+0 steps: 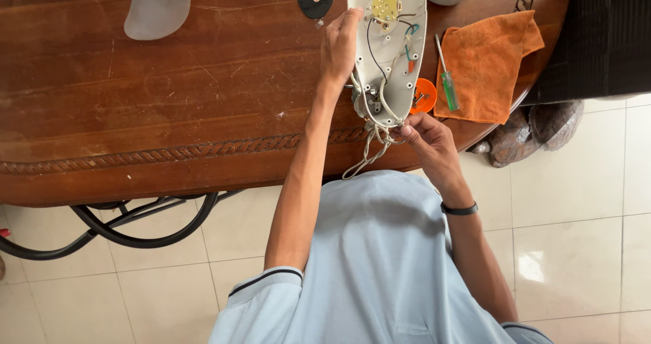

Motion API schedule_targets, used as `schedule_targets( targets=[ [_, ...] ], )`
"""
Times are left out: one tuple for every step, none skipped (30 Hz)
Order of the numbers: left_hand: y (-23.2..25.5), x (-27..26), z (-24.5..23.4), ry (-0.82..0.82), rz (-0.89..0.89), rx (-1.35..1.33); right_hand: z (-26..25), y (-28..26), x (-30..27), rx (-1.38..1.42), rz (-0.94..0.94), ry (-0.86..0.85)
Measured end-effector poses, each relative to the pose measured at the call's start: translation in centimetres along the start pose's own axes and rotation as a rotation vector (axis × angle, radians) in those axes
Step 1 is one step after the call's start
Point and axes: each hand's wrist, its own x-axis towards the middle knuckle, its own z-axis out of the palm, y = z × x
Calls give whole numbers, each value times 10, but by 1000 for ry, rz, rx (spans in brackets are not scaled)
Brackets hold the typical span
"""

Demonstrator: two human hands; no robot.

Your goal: The person reassembles an electric fan on a wooden table. They connect wires to the motor, secure the base with screws, and attach the fan blade and protective cage.

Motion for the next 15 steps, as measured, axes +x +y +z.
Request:
schedule_targets(
  targets=[
    [0,0,2,7,85,-7,-2,2,-1,12,4,3],
    [2,2,2,13,174,-10,-4,5,0,26,4,4],
    [4,1,2,3,74,8,-6,7,1,40,4,5],
    [7,-1,2,-12,-22,27,-7,10,2,35,-3,-1],
    [10,-3,2,-30,-117,48,-9,12,4,30,-10,-7],
    [13,-4,3,-28,-98,24,-11,15,4,23,-13,-9],
    [17,-5,3,-27,-78,1,-14,16,4,10,-8,-11],
    [21,-6,2,-25,-58,-22,-15,18,5,-3,-4,-14],
    [25,-7,2,-12,-65,-40,-16,18,5,-16,0,-17],
    [29,-8,1,0,-72,-58,-16,18,5,-27,-5,-25],
    [34,-9,1,12,-79,-77,-15,17,6,-38,-9,-33],
    [38,-11,0,9,-79,-89,-15,14,6,-49,-14,-41],
    [42,-14,-2,6,-79,-102,-14,10,6,-1,-9,-69],
    [46,-16,-3,3,-78,-113,-14,6,6,48,-5,-96],
    [50,-17,-2,-4,-82,-123,-13,1,7,98,-1,-124]
  ],
)
